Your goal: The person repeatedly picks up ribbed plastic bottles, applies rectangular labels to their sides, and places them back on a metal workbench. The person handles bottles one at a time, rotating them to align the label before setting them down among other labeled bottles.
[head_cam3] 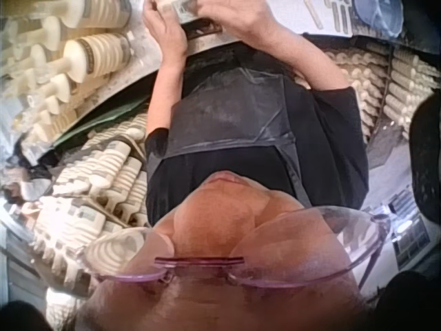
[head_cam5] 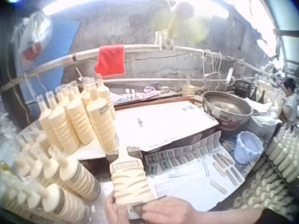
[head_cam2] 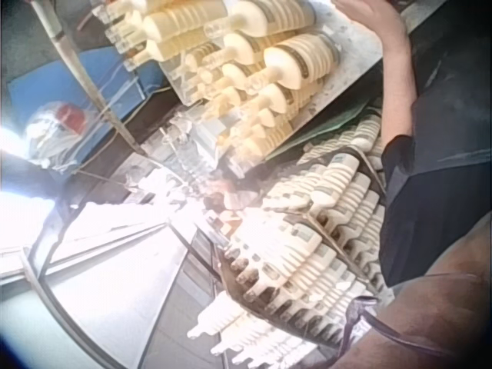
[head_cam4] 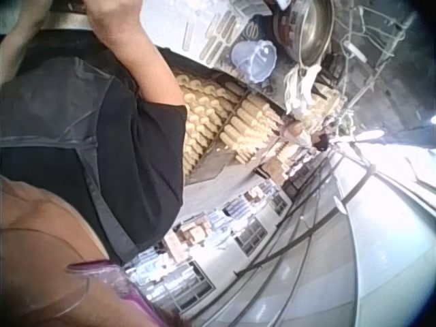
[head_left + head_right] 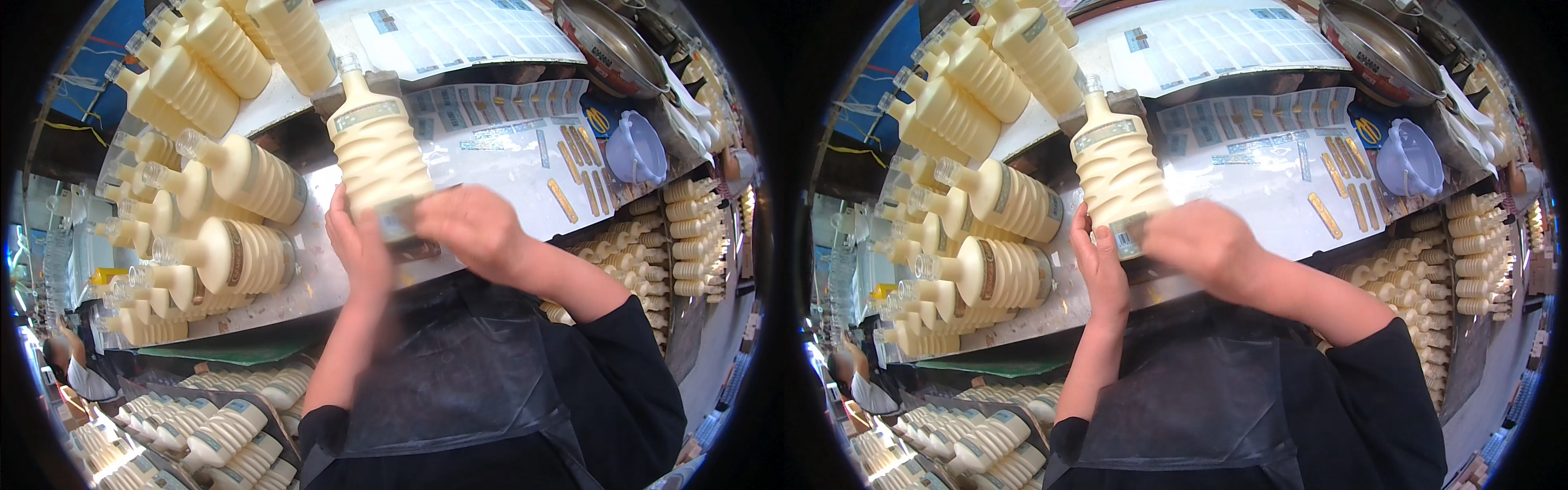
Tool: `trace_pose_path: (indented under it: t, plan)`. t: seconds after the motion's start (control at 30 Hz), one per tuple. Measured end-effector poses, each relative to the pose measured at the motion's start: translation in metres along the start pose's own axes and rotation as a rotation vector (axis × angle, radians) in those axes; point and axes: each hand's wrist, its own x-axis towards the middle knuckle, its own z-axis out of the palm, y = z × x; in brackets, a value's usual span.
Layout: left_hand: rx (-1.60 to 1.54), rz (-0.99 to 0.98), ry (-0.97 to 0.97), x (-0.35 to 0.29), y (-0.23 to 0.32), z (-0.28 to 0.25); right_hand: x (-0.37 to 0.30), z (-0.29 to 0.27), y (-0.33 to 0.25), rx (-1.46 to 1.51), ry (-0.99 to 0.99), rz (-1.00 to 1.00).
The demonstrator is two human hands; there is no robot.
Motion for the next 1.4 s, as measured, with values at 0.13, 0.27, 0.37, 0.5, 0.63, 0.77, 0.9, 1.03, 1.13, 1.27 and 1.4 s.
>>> trace_pose_path:
  t: [0.13, 0.27, 0.37, 0.5, 0.63, 0.77, 0.9, 1.03, 1.13, 1.27, 1.4]
  plan:
    - [-0.340, -0.116, -0.036, 0.001, -0.006, -0.003, 0.000, 0.007, -0.018, -0.025, -0.018, -0.158]
    - [-0.513, -0.180, -0.052, 0.003, 0.005, -0.006, 0.019, 0.005, -0.017, -0.081, 0.019, -0.053]
    - [-0.549, -0.184, -0.068, 0.004, -0.002, -0.012, 0.013, 0.017, -0.029, -0.040, -0.060, -0.186]
    - [-0.608, -0.212, -0.065, 0.004, 0.002, -0.012, 0.028, 0.019, -0.040, -0.131, -0.050, -0.150]
    - [-0.605, -0.248, -0.066, 0.009, 0.009, -0.020, 0.036, 0.044, -0.041, -0.167, -0.084, -0.170]
    - [-0.563, -0.279, -0.056, 0.017, -0.016, -0.027, 0.037, 0.037, -0.044, -0.172, -0.125, -0.088]
    - [-0.553, -0.240, -0.117, 0.004, 0.003, -0.021, 0.029, 0.016, -0.021, -0.220, -0.077, 0.215]
    - [-0.117, -0.077, -0.150, -0.001, -0.012, -0.018, 0.003, 0.009, -0.001, -0.203, 0.035, 0.493]
    - [-0.293, -0.129, -0.151, 0.000, -0.011, -0.018, -0.003, 0.007, 0.007, -0.208, 0.075, 0.512]
    - [-0.029, -0.017, -0.271, 0.001, -0.028, -0.029, -0.004, 0.009, 0.006, -0.114, 0.213, 0.102]
    - [0.038, 0.031, -0.189, 0.000, -0.039, -0.027, -0.004, 0.018, -0.012, 0.094, 0.040, -0.138]
